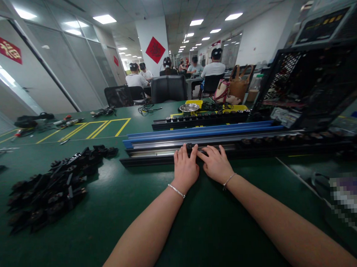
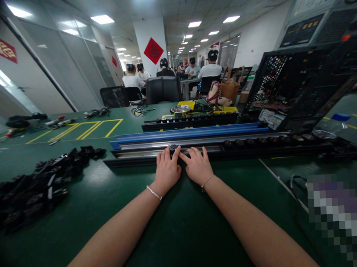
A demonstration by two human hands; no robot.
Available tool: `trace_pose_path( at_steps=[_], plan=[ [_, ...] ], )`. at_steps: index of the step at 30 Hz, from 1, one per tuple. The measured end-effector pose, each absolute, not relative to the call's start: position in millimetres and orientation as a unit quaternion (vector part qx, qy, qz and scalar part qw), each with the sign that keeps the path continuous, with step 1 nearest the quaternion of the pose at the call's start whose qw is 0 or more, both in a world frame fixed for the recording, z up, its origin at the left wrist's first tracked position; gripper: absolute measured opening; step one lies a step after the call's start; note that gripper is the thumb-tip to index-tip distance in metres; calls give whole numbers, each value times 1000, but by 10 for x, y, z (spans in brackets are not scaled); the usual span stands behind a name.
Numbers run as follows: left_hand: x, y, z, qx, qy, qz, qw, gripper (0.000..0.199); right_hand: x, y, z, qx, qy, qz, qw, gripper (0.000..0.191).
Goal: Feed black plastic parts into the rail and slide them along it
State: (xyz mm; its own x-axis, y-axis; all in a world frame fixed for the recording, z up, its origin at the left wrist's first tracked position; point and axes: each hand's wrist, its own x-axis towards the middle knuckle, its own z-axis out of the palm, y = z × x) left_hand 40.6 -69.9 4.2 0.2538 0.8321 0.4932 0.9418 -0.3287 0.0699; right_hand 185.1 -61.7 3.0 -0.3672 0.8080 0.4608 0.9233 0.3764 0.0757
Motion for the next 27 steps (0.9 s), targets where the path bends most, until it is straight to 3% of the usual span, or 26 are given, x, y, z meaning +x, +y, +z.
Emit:
trace_pose_path(
  at_steps=[8, 19, 27],
  plan=[
    [388, -673, 14, -784, -561, -228, 135, 79, 1872, -609, 48, -513, -829, -139, 172, 54],
    [366, -671, -6, -787, -554, -232, 139, 62, 1958, -533, 33, -459, -836, -99, 284, 41],
    [360, -702, 45, -782, -571, -209, 139, 60, 1961, -538, 49, -450, -833, -97, 307, 42]
  ],
)
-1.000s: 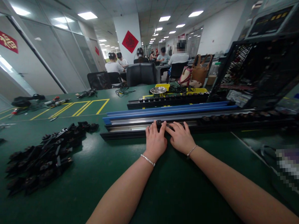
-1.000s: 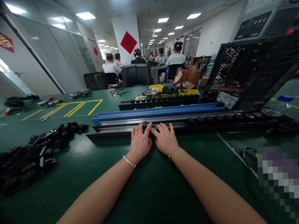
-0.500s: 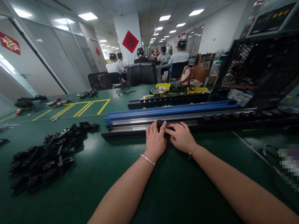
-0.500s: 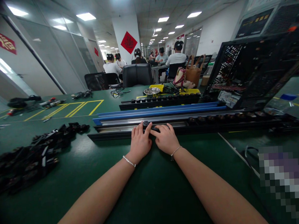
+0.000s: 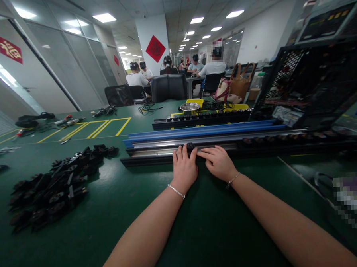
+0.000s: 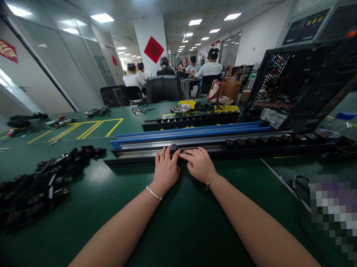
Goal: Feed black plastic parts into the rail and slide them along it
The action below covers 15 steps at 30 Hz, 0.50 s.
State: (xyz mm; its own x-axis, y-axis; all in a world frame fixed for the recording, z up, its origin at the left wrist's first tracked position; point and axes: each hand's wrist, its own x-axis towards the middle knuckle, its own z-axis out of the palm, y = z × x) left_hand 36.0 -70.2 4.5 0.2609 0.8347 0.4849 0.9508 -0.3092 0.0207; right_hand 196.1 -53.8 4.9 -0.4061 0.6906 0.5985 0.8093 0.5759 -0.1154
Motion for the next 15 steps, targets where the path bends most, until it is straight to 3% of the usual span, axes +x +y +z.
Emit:
trace_pose_path(
  at_steps=[15],
  plan=[
    [129, -698, 164, -789, -571, -189, 126, 49, 2029, -524, 67, -442, -851, -84, 271, 45]
  ],
)
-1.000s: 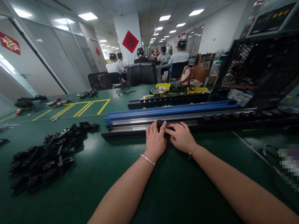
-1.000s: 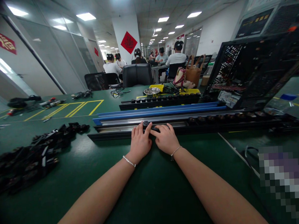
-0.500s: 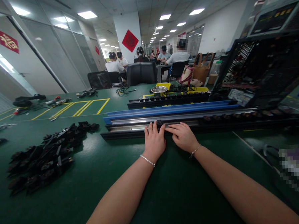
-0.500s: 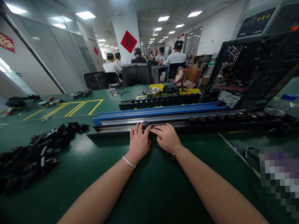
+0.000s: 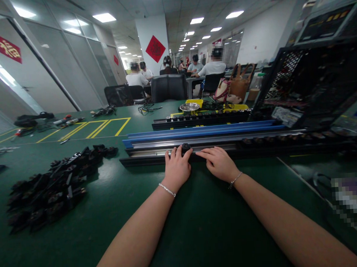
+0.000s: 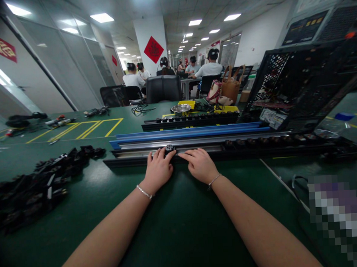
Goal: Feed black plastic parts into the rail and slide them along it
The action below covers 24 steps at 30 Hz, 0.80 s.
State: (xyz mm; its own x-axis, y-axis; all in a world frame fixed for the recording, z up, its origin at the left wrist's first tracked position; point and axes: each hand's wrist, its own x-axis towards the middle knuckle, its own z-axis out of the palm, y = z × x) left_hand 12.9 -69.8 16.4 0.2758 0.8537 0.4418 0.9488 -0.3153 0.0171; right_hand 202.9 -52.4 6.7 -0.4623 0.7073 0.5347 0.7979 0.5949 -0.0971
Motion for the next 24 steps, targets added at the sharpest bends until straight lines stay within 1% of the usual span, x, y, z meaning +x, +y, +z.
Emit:
trace_pose_path(
  at_steps=[13, 24],
  plan=[
    [58, -688, 192, -764, -604, -188, 126, 44, 2053, -535, 92, -435, -859, -75, 261, 48],
    [50, -689, 224, -767, -607, -174, 111, 45, 2059, -544, 112, -438, -862, -70, 247, 47]
  ],
)
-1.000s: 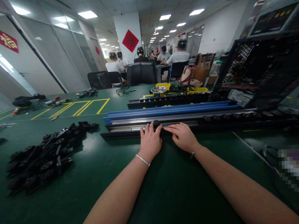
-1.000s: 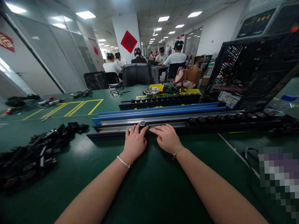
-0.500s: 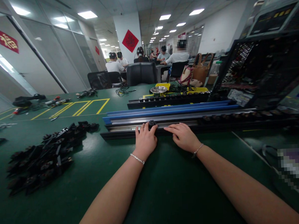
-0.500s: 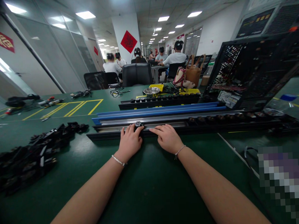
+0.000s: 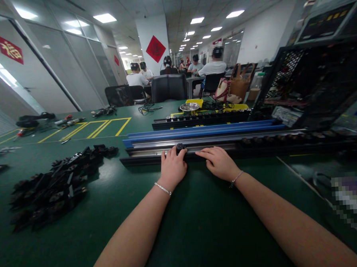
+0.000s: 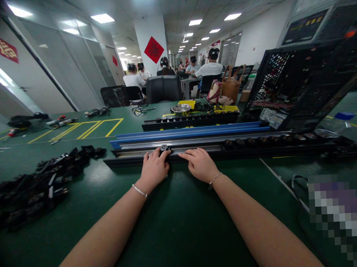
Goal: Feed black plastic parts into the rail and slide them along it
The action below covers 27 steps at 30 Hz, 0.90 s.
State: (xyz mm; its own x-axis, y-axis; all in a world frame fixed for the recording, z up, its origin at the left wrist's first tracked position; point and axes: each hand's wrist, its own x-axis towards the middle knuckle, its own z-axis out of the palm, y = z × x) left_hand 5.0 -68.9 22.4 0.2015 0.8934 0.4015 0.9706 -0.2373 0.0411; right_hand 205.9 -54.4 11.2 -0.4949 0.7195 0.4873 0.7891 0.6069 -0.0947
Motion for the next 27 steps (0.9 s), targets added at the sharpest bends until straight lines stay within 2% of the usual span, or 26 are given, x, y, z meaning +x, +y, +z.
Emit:
trace_pose_path(
  at_steps=[27],
  plan=[
    [-5, -671, 241, -734, -642, -171, 142, 34, 2044, -544, 108, -435, -858, -62, 265, 46]
  ],
)
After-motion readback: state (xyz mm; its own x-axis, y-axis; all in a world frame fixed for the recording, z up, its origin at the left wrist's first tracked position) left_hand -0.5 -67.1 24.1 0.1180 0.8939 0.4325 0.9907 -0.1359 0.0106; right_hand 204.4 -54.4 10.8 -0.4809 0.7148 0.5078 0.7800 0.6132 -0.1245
